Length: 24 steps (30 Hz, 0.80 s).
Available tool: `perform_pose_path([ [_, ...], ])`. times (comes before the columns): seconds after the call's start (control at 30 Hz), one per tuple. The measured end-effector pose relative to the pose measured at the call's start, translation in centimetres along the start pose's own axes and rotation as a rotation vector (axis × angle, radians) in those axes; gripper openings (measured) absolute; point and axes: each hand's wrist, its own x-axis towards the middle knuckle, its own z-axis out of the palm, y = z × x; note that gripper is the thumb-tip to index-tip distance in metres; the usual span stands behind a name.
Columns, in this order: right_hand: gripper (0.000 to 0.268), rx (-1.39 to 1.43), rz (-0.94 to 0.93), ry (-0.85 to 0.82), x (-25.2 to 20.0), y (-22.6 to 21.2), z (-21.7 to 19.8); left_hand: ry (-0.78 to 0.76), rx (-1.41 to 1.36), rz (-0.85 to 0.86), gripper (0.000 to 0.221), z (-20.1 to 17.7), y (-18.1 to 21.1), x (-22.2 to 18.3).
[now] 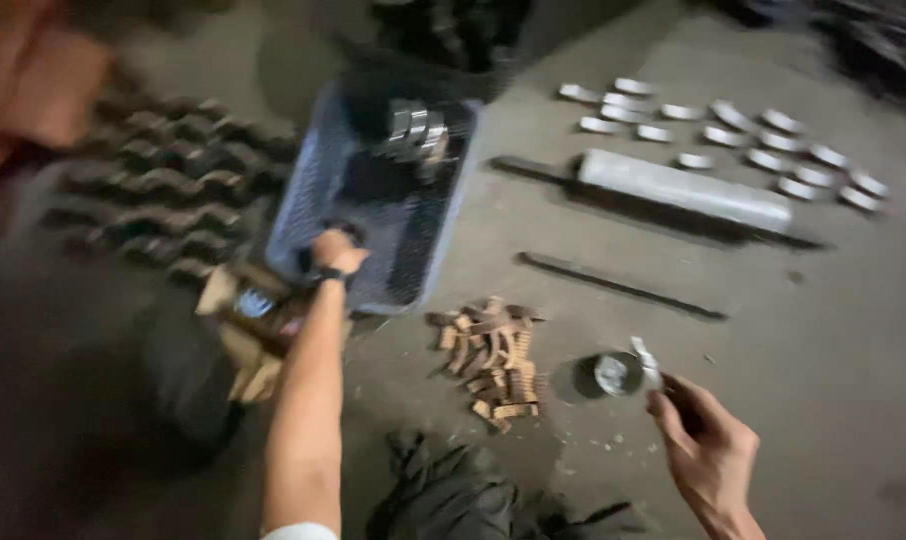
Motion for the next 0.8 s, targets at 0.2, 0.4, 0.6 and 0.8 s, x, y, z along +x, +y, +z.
perform_pose_path([
  [0.2,0.028,0.053,0.014,0.100,0.0,-3.0,-2.2,-0.205,-0.501,-0.349,0.030,-5.1,-0.3,-1.3],
  [0.4,0.025,-0.065,-0.312,0.183,-0.1,-3.2,-5.7,-0.460,-1.627,0.056,0.022,-21.0,7.3,-16.9],
  [0.6,0.025,-0.165,-0.446,0.174,-0.6,-6.8,-8.6,-0.413,-1.642,0.249,0.023,-21.4,20.5,-34.1],
  [0.8,0.014,0.086,-0.404,-0.094,-2.1,-8.0,-10.5,-0.478,-1.568,0.528,0.014,-21.6,26.9,-40.6],
])
